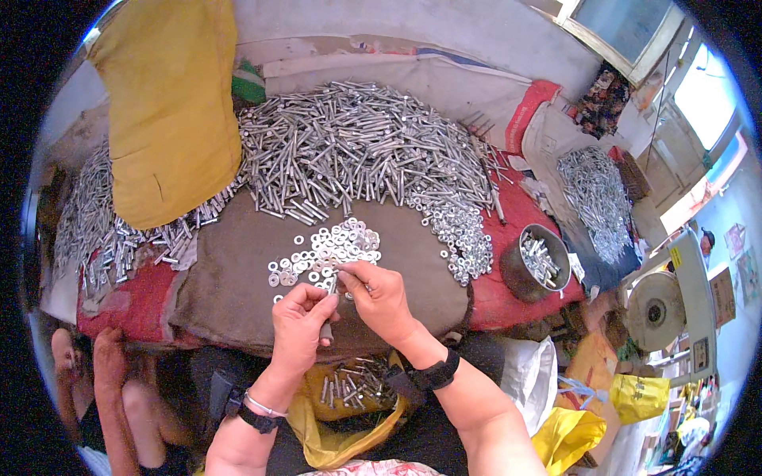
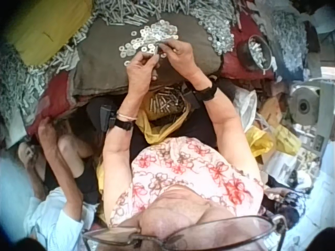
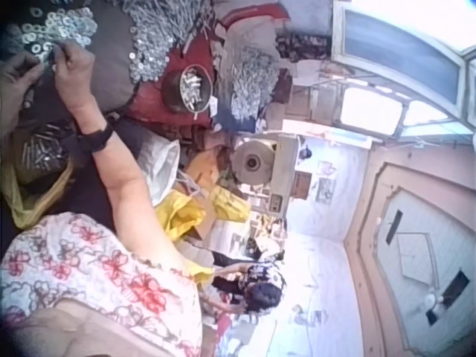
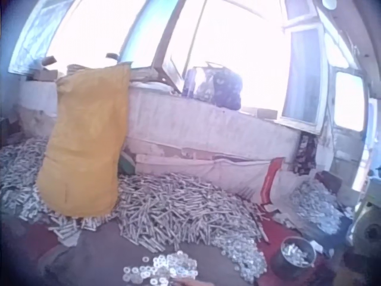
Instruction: Manually sorting and assembling metal screws and washers from large piles.
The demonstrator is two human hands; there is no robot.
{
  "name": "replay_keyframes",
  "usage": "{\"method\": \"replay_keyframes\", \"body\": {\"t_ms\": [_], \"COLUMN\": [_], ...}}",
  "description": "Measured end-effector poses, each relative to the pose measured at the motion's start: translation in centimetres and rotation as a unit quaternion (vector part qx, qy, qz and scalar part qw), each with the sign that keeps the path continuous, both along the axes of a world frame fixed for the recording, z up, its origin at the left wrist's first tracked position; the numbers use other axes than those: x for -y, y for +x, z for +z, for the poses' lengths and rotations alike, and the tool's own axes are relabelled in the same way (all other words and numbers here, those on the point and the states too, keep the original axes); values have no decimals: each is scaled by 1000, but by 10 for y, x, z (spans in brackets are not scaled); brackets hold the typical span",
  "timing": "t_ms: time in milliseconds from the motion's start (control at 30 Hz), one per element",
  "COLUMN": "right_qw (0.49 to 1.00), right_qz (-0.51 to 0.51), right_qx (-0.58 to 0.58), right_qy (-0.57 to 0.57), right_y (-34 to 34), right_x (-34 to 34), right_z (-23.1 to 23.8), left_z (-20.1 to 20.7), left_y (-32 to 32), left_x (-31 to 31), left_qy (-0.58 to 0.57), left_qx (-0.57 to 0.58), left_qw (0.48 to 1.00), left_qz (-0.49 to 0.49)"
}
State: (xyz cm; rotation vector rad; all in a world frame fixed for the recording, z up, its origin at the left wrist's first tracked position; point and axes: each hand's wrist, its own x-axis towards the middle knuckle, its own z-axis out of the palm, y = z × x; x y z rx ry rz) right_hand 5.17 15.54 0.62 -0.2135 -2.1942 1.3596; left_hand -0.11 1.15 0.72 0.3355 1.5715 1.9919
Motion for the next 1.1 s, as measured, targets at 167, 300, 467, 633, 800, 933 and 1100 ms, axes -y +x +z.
{"method": "replay_keyframes", "body": {"t_ms": [167,300,467,633,800,933,1100], "right_qw": [987,979,975,989,834,790,868], "right_qz": [10,24,149,7,-262,-263,-218], "right_qx": [-62,-88,65,58,182,238,198], "right_qy": [151,182,-149,138,450,499,399], "right_y": [5,7,8,3,-12,-22,-20], "right_x": [2,-5,-11,-63,-121,-126,-96], "right_z": [9,17,23,33,12,1,9], "left_z": [2,9,6,10,9,1,-1], "left_y": [-3,0,8,9,12,9,7], "left_x": [4,1,2,3,0,-2,5], "left_qy": [6,33,-11,-4,-19,0,-21], "left_qx": [14,2,-79,-51,-36,-68,-65], "left_qw": [1000,999,997,999,999,998,997], "left_qz": [-27,-15,7,-4,-2,4,22]}}
